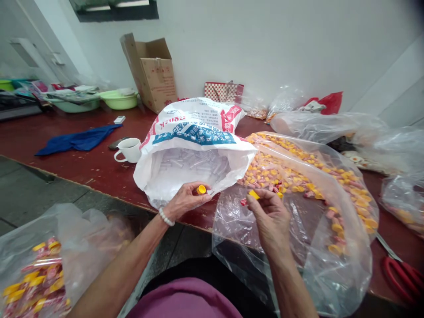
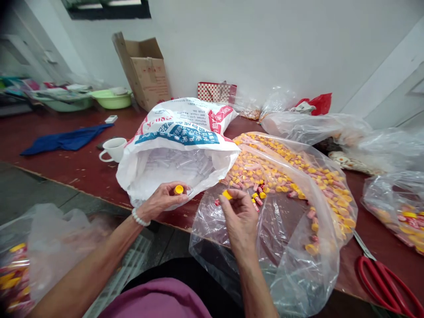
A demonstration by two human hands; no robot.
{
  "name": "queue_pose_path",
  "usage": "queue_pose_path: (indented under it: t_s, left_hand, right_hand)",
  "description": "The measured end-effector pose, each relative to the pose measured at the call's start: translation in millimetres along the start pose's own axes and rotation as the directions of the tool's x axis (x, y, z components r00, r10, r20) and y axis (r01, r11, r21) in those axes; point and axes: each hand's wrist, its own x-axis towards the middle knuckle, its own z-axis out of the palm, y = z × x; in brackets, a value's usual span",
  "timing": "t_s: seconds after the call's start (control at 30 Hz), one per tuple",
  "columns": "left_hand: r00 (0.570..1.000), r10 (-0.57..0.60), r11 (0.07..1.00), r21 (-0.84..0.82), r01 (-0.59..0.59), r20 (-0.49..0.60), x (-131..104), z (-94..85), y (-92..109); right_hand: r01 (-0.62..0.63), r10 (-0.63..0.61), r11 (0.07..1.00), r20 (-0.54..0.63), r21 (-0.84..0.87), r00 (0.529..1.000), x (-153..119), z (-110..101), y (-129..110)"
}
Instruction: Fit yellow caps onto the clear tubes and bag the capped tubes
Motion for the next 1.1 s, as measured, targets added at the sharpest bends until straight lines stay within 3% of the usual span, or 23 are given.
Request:
queue_pose_path:
  t_s: [0.07,0.17,0.27,0.4,0.53,0.7,0.83,0.97,1.1]
  left_hand:
    - [0.999,-0.042,0.949,-0.311,0.042,0.007,-21.1,11.4,5.3]
    - [0.992,-0.126,0.786,-0.613,0.085,-0.023,-37.4,22.8,7.0]
    - [0.974,-0.226,0.634,-0.761,0.141,-0.008,-41.6,27.8,4.5]
    - [0.948,-0.292,0.493,-0.83,0.26,0.123,-47.0,34.7,3.9]
    - [0.935,-0.275,0.521,-0.782,0.341,0.225,-59.9,42.2,6.6]
    - [0.926,-0.173,0.596,-0.713,0.37,0.336,-69.2,42.5,5.2]
    - [0.938,-0.163,0.57,-0.746,0.343,0.306,-66.8,37.5,3.3]
    - [0.942,-0.176,0.566,-0.754,0.334,0.286,-65.5,34.8,1.3]
    - [0.943,-0.21,0.585,-0.739,0.334,0.259,-66.1,36.1,1.6]
  right_hand:
    - [0.003,-0.008,0.998,0.084,0.066,0.996,-11.9,20.3,-3.4]
    - [-0.005,-0.013,0.997,0.222,0.078,0.975,-31.4,34.6,-1.4]
    - [0.058,-0.061,0.998,0.295,0.021,0.953,-47.1,37.6,7.6]
    - [0.157,-0.142,0.985,0.202,-0.064,0.969,-50.7,37.5,18.6]
    - [0.16,-0.145,0.982,0.146,-0.101,0.979,-41.7,36.2,18.4]
    - [0.218,-0.139,0.953,0.337,-0.21,0.931,-39.9,33.1,13.0]
    - [0.351,-0.216,0.889,0.409,-0.293,0.887,-43.9,30.3,11.0]
    - [0.493,-0.273,0.819,0.556,-0.294,0.785,-42.6,29.1,12.8]
    - [0.444,-0.182,0.846,0.624,-0.294,0.76,-40.7,29.8,14.8]
